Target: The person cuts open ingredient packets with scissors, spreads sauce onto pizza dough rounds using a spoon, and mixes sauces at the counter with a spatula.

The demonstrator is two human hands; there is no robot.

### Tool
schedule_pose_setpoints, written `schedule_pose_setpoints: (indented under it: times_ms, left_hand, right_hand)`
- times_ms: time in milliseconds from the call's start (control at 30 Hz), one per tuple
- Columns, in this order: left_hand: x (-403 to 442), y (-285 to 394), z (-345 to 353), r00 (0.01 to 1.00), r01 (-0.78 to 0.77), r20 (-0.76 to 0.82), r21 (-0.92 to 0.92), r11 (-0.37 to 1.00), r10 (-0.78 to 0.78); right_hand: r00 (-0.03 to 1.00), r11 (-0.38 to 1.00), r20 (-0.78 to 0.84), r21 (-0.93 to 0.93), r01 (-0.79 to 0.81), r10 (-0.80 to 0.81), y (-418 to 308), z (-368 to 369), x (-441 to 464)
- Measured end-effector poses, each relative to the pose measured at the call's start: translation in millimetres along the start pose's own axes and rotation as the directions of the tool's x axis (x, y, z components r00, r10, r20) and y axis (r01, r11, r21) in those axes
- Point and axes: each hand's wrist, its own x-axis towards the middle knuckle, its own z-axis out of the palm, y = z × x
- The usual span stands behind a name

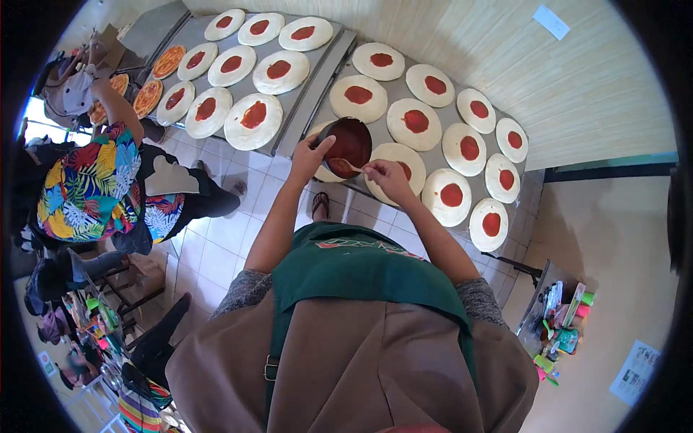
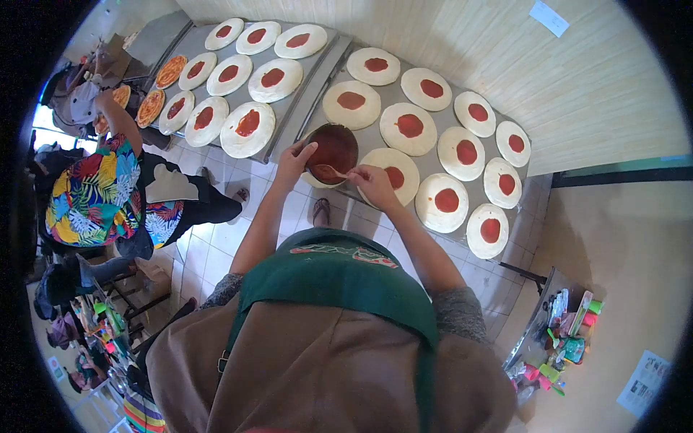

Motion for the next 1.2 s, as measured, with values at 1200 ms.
schedule_pose_setpoints:
  times_ms: [1200]
  left_hand:
    - [86.6,-2.6,-103.8,0.994,0.098,0.048,0.043,0.994,-0.1]
  right_hand:
    - [0.962,0.917,-0.052,-0.321,0.238,-0.268,-46.0,43.7,121.5]
